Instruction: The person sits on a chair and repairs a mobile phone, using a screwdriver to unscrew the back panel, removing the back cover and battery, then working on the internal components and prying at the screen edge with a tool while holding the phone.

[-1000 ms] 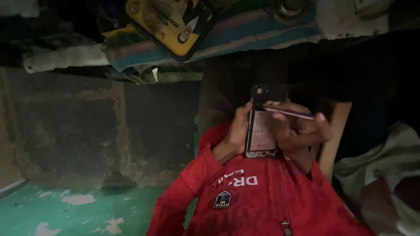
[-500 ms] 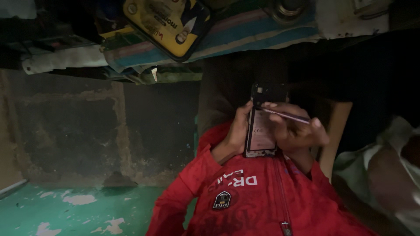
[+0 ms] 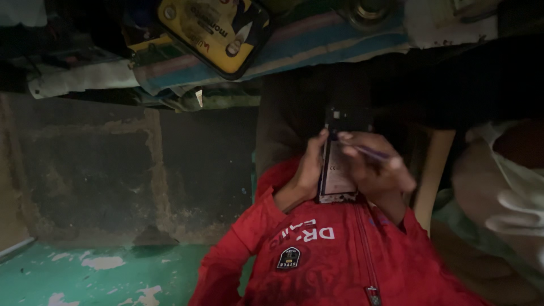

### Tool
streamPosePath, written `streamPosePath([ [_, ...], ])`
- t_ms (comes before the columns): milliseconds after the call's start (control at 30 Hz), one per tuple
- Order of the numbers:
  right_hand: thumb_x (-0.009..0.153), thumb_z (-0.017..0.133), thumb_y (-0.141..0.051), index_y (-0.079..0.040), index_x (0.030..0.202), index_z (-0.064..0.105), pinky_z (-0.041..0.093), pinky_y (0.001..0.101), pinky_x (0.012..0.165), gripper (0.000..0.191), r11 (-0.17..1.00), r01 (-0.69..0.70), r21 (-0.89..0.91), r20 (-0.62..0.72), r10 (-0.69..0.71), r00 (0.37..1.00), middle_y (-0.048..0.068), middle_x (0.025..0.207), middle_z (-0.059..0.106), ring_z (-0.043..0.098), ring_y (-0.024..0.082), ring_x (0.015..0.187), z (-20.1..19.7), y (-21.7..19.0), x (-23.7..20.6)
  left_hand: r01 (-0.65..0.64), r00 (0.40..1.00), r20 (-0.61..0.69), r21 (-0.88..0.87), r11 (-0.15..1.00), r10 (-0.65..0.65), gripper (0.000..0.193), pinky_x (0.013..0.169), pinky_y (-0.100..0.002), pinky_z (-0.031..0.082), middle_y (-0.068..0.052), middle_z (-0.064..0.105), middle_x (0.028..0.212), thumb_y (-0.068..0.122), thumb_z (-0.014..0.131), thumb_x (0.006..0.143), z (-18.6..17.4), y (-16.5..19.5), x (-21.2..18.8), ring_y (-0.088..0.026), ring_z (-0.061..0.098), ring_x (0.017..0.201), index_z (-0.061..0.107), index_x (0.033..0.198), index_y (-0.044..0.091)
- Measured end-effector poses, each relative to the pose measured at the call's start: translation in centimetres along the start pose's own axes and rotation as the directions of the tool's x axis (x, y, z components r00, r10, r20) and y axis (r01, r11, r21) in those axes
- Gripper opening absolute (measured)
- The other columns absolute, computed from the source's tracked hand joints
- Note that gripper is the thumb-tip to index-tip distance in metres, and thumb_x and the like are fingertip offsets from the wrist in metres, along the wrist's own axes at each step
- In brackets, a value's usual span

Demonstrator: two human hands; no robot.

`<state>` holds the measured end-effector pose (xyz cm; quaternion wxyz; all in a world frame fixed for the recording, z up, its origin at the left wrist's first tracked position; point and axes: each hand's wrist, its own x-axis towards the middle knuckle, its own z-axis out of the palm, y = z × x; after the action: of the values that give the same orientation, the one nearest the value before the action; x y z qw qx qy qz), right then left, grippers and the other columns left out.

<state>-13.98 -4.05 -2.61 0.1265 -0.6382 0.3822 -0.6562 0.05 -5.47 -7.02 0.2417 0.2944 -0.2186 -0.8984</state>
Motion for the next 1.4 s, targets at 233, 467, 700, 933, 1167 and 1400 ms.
streamPosePath([
  [233, 0.106, 0.065, 0.002, -0.013, 0.133, 0.054, 0.069, 0.0373, 0.080, 0.033, 0.941, -0.171, -0.291, 0.092, 0.205, 0.974, 0.025, 0.115, 0.072, 0.078, 0.032, 0.103, -0.5, -2.2, 0.3, 0.061, 0.988, -0.144, 0.069, 0.996, -0.050, 0.067, 0.094, -0.039, 0.057, -0.018, 0.064, 0.126, 0.057, 0.024, 0.106, -0.2, -0.2, -0.3, -0.027, 0.065, 0.115, 0.049, 0.142, 0.007],
  [467, 0.108, 0.050, 0.001, -0.016, 0.149, 0.022, 0.066, 0.0416, 0.092, 0.052, 1.000, 0.012, 0.012, 0.262, -0.015, 0.965, 0.036, 0.134, 0.058, 0.069, 0.043, 0.122, -0.7, -0.6, 1.6, -0.047, 0.996, -0.088, -0.362, 0.931, 0.016, 0.050, 0.104, -0.029, 0.055, -0.010, 0.065, 0.134, 0.041, 0.036, 0.117, -0.4, -4.3, 0.7, -0.014, 0.063, 0.118, 0.050, 0.150, 0.007],
  [700, 0.098, 0.073, 0.005, -0.030, 0.152, 0.021, 0.066, 0.0401, 0.089, 0.083, 0.983, -0.131, -0.130, 0.067, 0.141, 0.988, 0.024, 0.131, 0.056, 0.068, 0.028, 0.114, -1.8, -1.8, 3.1, -0.018, 0.996, 0.085, -0.159, 0.987, 0.032, 0.055, 0.080, -0.034, 0.059, -0.010, 0.066, 0.108, 0.054, 0.033, 0.110, -0.9, -1.2, -0.5, -0.019, 0.067, 0.094, 0.057, 0.129, 0.008],
  [933, 0.100, 0.080, 0.007, -0.014, 0.148, 0.034, 0.065, 0.0344, 0.083, 0.070, 0.928, -0.043, -0.370, 0.164, 0.111, 0.980, 0.018, 0.114, 0.072, 0.077, 0.027, 0.099, -2.3, -5.5, 3.7, 0.112, 0.988, -0.099, -0.056, 0.992, -0.118, 0.060, 0.086, -0.034, 0.057, -0.012, 0.068, 0.116, 0.056, 0.033, 0.103, 1.5, 0.5, -1.0, -0.021, 0.067, 0.101, 0.058, 0.132, 0.010],
  [1167, 0.096, 0.072, 0.013, -0.020, 0.149, 0.036, 0.066, 0.0413, 0.087, 0.072, 0.986, -0.057, -0.158, 0.308, 0.104, 0.946, 0.023, 0.116, 0.069, 0.075, 0.033, 0.105, -2.9, -5.1, 4.7, 0.092, 0.994, 0.084, -0.211, 0.973, -0.076, 0.062, 0.089, -0.037, 0.057, -0.015, 0.066, 0.119, 0.056, 0.033, 0.114, -0.1, -1.6, -0.3, -0.025, 0.065, 0.104, 0.056, 0.135, 0.003],
  [1400, 0.097, 0.075, 0.009, -0.024, 0.153, 0.035, 0.067, 0.0401, 0.092, 0.077, 0.981, -0.144, -0.132, 0.145, 0.163, 0.976, 0.017, 0.130, 0.053, 0.068, 0.028, 0.107, -3.4, -3.8, 3.7, 0.079, 0.989, 0.143, -0.227, 0.971, -0.047, 0.068, 0.093, -0.037, 0.058, -0.014, 0.065, 0.125, 0.059, 0.030, 0.112, 0.1, -1.2, -0.2, -0.024, 0.066, 0.110, 0.053, 0.143, 0.002],
])
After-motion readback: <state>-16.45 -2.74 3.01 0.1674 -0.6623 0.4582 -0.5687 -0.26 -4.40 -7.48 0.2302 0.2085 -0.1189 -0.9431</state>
